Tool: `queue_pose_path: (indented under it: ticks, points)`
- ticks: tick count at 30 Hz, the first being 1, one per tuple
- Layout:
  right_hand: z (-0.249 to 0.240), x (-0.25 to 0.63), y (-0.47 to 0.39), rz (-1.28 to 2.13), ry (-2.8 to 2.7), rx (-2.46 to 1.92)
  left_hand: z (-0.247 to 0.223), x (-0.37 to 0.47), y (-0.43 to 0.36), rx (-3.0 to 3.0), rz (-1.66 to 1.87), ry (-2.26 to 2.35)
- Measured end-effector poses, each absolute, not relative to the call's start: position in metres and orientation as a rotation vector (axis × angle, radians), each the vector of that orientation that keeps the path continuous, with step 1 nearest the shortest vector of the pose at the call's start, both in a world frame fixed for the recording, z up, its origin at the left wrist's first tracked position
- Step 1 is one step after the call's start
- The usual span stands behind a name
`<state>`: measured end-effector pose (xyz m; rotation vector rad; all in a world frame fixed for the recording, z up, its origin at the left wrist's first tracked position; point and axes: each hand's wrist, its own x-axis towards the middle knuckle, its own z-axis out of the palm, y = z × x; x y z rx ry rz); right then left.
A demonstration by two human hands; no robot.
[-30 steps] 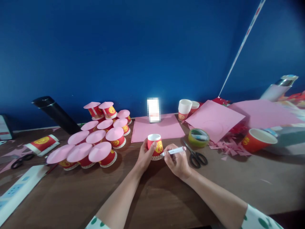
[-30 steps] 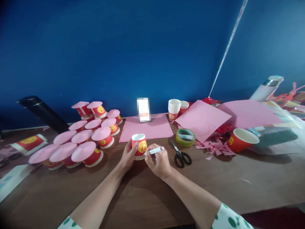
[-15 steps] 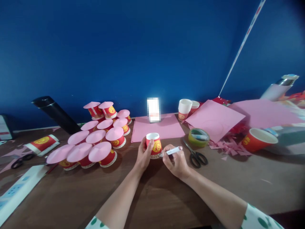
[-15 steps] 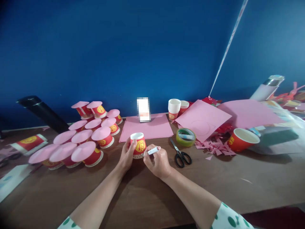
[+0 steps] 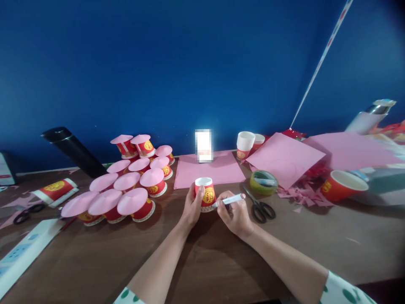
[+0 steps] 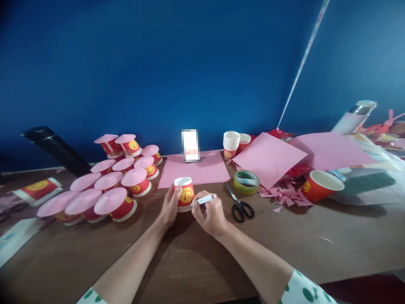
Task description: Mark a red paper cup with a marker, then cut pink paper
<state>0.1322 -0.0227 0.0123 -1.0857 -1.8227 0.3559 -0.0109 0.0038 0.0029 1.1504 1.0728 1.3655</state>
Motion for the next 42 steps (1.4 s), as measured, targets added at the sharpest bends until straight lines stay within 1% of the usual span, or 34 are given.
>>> queue_pose_path:
  ticks: [20,31,42]
  points:
    - [0.012,0.133,-0.020,0.310,-1.889,-1.074,0.005,-0.012,0.005,1.100,1.367,1.101]
    - [0.009,0.133,-0.020,0.366,-1.847,-1.086,-0.005,-0.014,0.010,1.080,1.415,1.023]
    - [0.010,0.134,-0.021,0.337,-1.789,-1.075,-0.002,-0.011,0.005,1.050,1.395,1.000]
